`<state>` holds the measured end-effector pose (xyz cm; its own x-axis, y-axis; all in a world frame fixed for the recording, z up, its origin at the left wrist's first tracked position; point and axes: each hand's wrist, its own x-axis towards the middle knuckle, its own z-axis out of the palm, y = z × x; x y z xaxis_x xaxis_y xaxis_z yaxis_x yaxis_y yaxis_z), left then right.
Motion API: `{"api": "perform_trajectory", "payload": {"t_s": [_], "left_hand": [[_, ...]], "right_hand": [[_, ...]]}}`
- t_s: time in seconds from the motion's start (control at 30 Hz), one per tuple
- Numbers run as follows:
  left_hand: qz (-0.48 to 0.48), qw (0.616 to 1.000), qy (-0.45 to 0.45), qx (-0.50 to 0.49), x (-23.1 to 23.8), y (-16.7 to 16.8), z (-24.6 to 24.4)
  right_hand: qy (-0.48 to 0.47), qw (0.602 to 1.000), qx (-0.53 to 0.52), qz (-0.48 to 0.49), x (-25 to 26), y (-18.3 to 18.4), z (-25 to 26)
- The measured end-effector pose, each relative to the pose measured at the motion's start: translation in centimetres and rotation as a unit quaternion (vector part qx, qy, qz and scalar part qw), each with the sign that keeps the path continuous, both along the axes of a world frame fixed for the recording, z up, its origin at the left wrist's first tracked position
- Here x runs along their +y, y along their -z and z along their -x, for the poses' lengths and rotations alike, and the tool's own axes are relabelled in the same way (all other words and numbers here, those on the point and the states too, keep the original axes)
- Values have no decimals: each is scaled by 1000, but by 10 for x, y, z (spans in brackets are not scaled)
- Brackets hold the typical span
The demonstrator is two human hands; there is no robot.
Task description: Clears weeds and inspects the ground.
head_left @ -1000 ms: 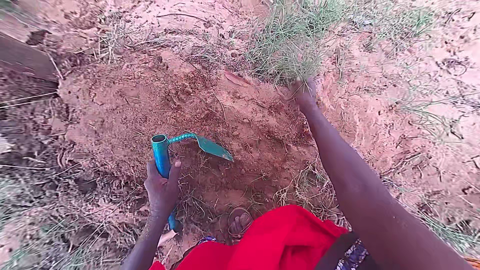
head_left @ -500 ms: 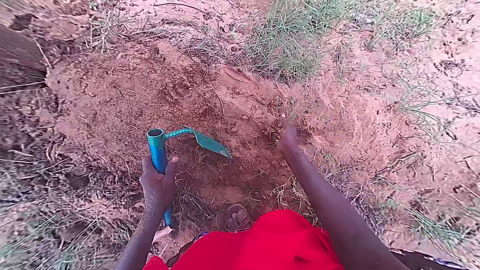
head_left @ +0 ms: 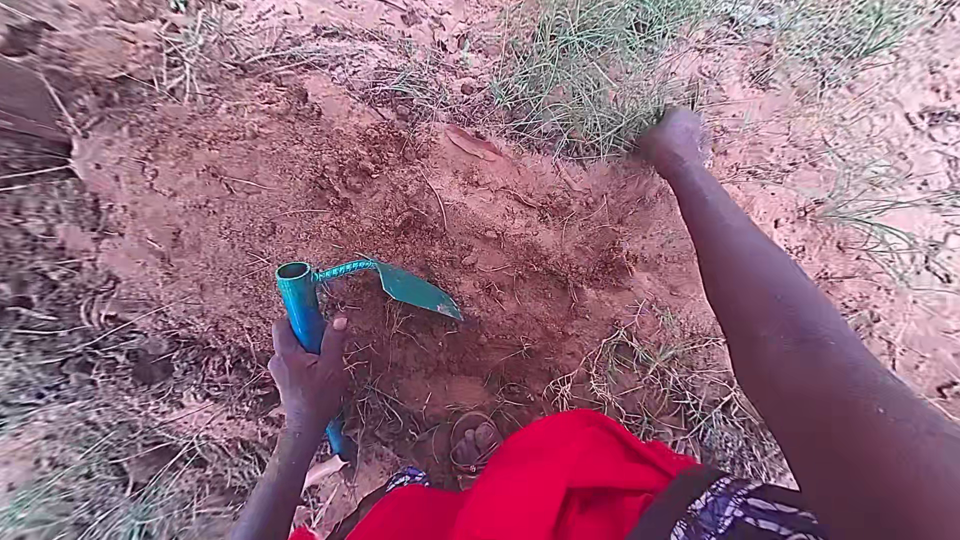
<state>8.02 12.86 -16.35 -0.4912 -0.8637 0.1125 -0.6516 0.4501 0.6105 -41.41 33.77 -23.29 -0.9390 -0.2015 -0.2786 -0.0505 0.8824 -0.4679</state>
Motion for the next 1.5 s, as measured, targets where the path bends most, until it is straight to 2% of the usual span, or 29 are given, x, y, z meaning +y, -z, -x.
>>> {"api": "perform_trajectory", "payload": {"t_s": [0.1, 0.2, 0.3, 0.4, 0.47, 0.53, 0.6, 0.7, 0.77, 0.83, 0.9, 1.17, 1.23, 1.33, 1.4, 1.5], "left_hand": [[-1, 1000, -6, 0, -3, 0, 1], [-1, 1000, -2, 7, -5, 3, -1], [1, 1000, -1, 20, -5, 4, -1], [1, 1000, -6, 26, -4, 4, 0], [6, 999, -8, 31, -5, 7, -2], [7, 999, -7, 34, -6, 6, -4], [5, 999, -4, 37, -6, 6, -3], [3, 999, -4, 41, -6, 6, -3], [5, 999, -2, 49, -8, 9, -5], [4, 999, -2, 47, -7, 8, -5], [1, 999, -11, 38, -6, 6, -1], [-25, 1000, 3, 10, -8, 1, 0], [-30, 999, 10, 13, -9, 1, 1], [-45, 999, 13, 9, -10, 1, -1], [-52, 999, 12, 7, -11, 2, -1], [-51, 998, 27, 5, -17, 3, -2]], "right_hand": [[-94, 991, -5, -96, -26, -6, 11], [-187, 978, 20, -91, -41, 6, 19], [-194, 981, 25, 3, -37, 22, 19], [-142, 971, 64, 183, -30, 39, 12], [-127, 973, 44, 187, -37, 32, 4], [-171, 976, 5, 134, -48, 29, 10], [-205, 970, -12, 134, -56, 32, 24], [-183, 952, 20, 244, -58, 47, 38], [-122, 936, 22, 329, -63, 53, 44], [-83, 956, 14, 282, -66, 41, 41], [-51, 972, -43, 227, -69, 24, 37], [17, 979, -8, 203, -58, 25, 1], [57, 963, 1, 264, -45, 31, -15], [177, 908, -15, 380, -11, 42, -66], [214, 872, -4, 440, 9, 43, -92], [247, 830, -21, 499, 32, 31, -102]]}}
